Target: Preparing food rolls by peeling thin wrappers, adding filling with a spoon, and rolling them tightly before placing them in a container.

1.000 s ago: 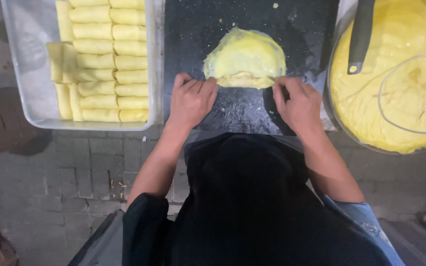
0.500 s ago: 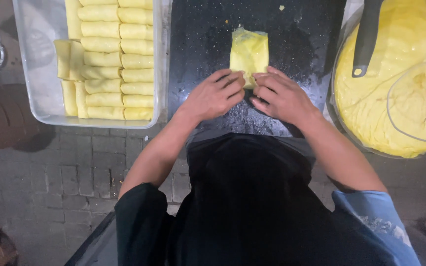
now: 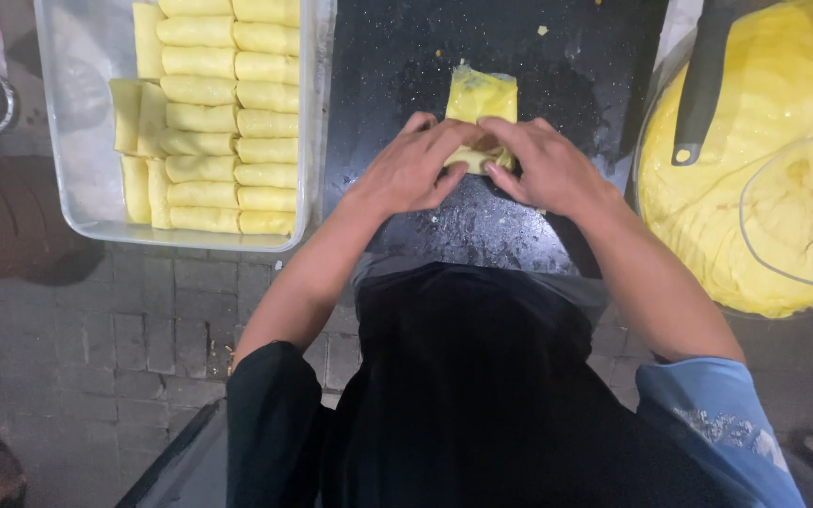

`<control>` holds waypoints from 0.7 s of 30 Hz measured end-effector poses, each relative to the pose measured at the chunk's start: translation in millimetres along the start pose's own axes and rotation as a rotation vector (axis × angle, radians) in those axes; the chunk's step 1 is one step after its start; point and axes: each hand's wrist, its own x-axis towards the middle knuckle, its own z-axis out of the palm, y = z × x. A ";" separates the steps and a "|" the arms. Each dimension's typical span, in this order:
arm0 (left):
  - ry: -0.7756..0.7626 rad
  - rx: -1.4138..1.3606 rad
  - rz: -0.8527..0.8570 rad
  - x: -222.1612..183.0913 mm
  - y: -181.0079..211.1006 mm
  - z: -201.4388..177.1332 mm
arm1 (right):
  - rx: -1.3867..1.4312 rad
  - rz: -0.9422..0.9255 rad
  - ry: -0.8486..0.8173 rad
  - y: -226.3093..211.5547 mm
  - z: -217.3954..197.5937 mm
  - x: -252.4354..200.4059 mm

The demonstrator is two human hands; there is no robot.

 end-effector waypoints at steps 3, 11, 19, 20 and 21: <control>-0.016 -0.028 -0.023 5.0 -6.6 0.5 | 0.035 0.046 0.004 7.2 4.3 8.8; -0.097 0.370 -0.311 21.0 -19.9 3.6 | -0.090 0.161 0.307 19.9 -2.7 9.8; 0.078 0.181 -0.315 -16.9 -1.4 3.7 | -0.153 0.367 0.144 -18.9 8.7 -29.4; 0.057 0.173 -0.277 -21.0 0.1 5.5 | -0.251 0.213 0.219 -15.6 15.3 -32.5; 0.054 0.171 -0.278 -22.0 1.2 6.1 | -0.249 0.216 0.218 -15.8 17.1 -33.3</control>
